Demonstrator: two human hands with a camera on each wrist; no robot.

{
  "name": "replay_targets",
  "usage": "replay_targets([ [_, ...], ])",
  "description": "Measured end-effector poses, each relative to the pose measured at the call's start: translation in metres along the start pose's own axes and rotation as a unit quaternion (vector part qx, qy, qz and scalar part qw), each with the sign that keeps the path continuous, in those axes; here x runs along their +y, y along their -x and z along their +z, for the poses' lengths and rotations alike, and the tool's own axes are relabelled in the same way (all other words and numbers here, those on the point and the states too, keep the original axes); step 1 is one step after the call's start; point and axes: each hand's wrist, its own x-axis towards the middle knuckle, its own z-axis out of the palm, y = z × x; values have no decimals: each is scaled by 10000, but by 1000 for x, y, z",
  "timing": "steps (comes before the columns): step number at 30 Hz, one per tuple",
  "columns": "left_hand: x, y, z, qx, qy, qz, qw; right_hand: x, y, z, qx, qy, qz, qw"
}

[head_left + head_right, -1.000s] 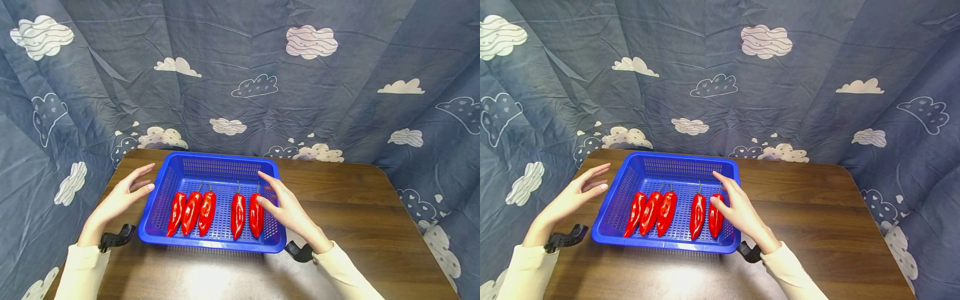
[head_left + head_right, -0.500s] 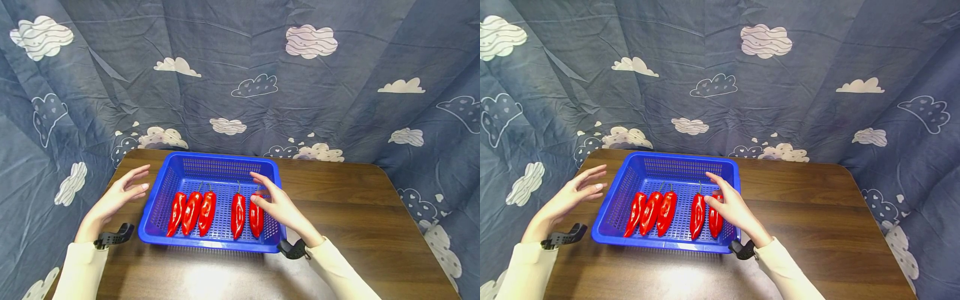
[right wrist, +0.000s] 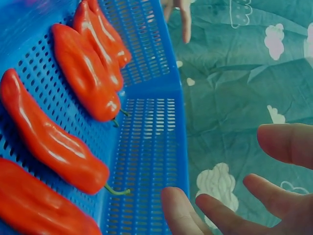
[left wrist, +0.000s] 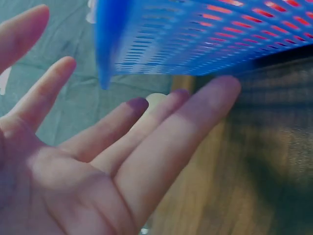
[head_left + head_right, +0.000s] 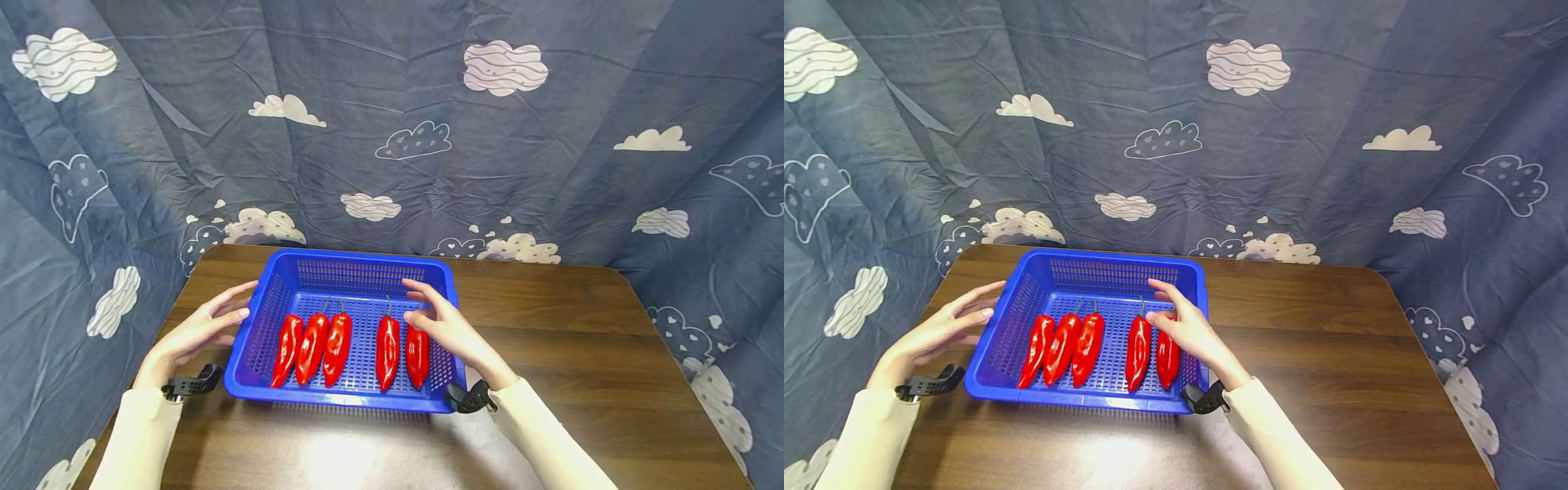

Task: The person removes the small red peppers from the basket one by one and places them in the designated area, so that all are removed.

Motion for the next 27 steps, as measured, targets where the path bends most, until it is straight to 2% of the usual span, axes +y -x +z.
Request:
replay_targets([
  [6, -6, -5, 3, -257, 361, -157, 9989, 6, -8, 2, -112, -381, 127, 9991],
  [12, -11, -11, 6, -416, 552, -298, 9972, 11, -13, 4, -168, -534, 305, 9980],
  [16, -14, -16, 8, -395, 577, -386, 9968, 13, -16, 7, -192, -609, 466, 9969],
  [27, -20, -24, 20, -121, 574, -234, 9980, 20, -22, 16, -285, -538, 712, 9956],
])
